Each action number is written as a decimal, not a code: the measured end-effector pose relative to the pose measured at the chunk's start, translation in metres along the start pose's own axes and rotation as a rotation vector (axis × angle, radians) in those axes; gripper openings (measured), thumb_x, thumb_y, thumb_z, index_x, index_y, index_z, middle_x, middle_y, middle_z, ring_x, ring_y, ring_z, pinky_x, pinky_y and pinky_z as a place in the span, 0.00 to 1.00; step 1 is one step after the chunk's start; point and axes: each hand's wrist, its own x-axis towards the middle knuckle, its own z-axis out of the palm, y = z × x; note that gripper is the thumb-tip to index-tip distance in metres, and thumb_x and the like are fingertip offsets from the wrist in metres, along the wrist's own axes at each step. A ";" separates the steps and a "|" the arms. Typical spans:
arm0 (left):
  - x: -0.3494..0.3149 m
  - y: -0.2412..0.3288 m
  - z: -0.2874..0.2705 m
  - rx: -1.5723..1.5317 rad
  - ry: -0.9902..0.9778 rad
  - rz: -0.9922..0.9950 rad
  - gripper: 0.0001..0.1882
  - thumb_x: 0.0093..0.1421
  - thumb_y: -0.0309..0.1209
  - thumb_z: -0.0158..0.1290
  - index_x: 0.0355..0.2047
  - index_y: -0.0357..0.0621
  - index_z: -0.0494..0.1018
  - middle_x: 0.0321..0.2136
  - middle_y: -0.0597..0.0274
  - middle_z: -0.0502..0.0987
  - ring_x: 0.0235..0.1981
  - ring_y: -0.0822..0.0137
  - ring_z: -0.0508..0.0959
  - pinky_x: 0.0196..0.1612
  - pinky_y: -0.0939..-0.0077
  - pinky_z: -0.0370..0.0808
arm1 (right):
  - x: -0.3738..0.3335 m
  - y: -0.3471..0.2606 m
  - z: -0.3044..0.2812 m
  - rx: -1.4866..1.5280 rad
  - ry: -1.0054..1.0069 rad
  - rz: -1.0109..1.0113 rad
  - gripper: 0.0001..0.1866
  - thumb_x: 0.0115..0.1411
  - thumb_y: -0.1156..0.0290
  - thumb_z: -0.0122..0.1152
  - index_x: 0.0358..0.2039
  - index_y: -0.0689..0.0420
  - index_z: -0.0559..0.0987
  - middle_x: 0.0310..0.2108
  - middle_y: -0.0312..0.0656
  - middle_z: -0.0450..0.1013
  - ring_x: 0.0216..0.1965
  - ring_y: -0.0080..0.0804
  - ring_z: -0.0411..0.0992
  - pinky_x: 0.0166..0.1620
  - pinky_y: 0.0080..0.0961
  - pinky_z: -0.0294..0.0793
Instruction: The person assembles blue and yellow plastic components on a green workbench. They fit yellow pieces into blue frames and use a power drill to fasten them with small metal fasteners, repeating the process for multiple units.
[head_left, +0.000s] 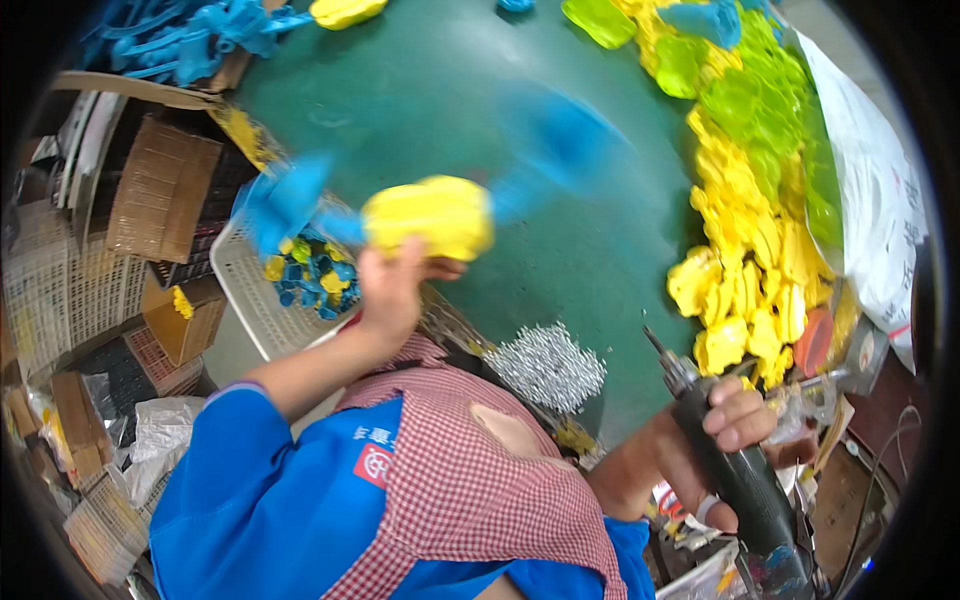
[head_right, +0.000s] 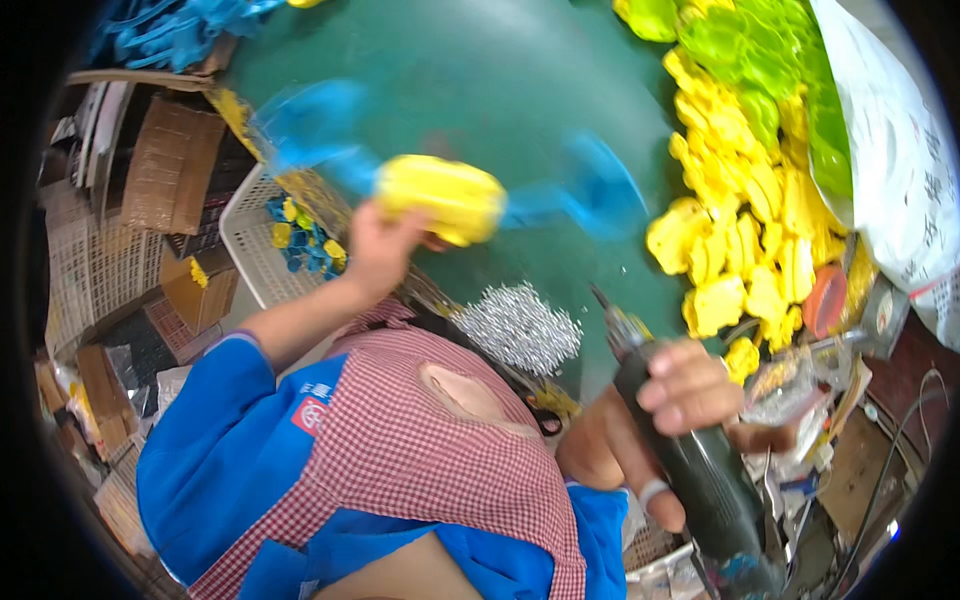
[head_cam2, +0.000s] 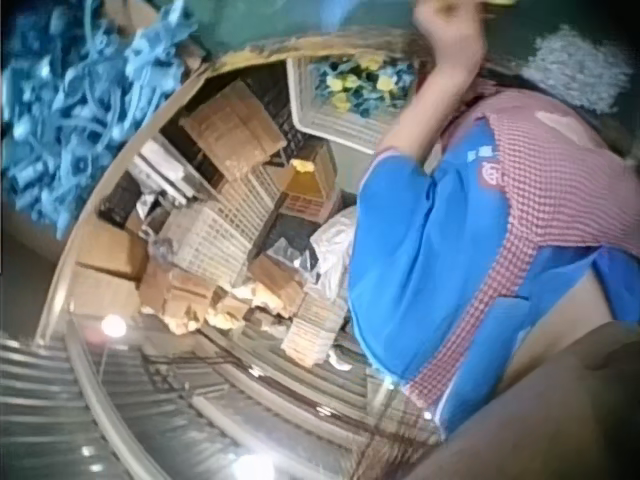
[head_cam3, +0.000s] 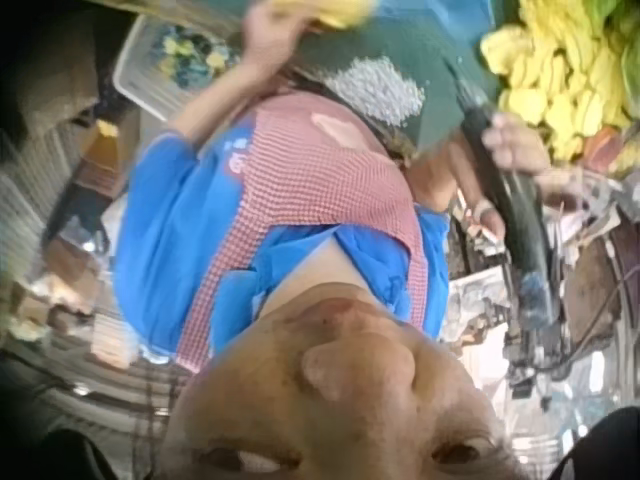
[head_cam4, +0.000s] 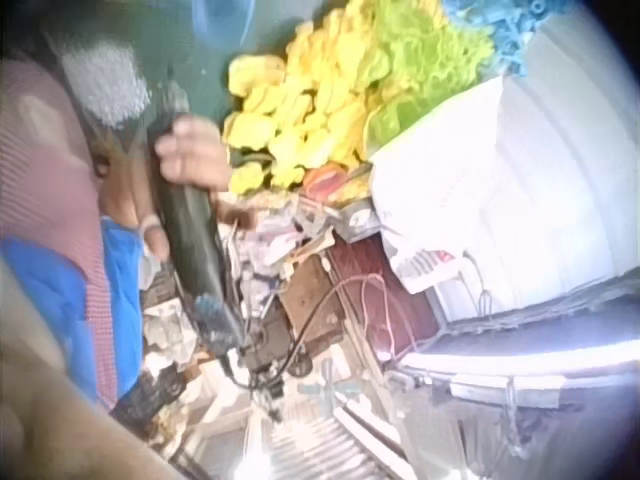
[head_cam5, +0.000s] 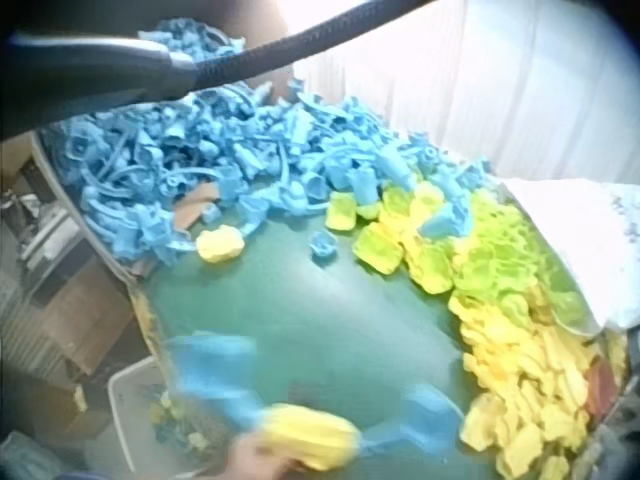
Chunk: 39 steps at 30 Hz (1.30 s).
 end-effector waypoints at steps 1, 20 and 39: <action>-0.016 -0.004 -0.017 -0.188 0.170 -0.022 0.24 0.69 0.44 0.34 0.57 0.41 0.62 0.45 0.48 0.75 0.38 0.61 0.80 0.39 0.67 0.79 | -0.002 -0.003 -0.001 -0.031 0.001 0.009 0.51 0.49 0.32 0.56 0.65 0.51 0.57 0.25 0.35 0.62 0.24 0.26 0.63 0.32 0.25 0.65; 0.107 0.045 0.001 -0.047 -0.179 0.113 0.18 0.63 0.41 0.50 0.40 0.35 0.74 0.27 0.59 0.80 0.19 0.69 0.78 0.20 0.77 0.74 | -0.023 0.002 -0.047 -0.066 -0.165 0.223 0.55 0.50 0.33 0.58 0.65 0.58 0.47 0.24 0.40 0.67 0.26 0.31 0.68 0.34 0.32 0.70; -0.012 0.014 0.089 0.606 -0.603 0.681 0.09 0.46 0.29 0.64 0.27 0.42 0.77 0.26 0.60 0.77 0.28 0.60 0.78 0.30 0.70 0.75 | -0.039 -0.004 -0.041 0.119 -0.155 0.377 0.54 0.48 0.35 0.62 0.64 0.52 0.49 0.25 0.41 0.69 0.26 0.33 0.69 0.35 0.33 0.71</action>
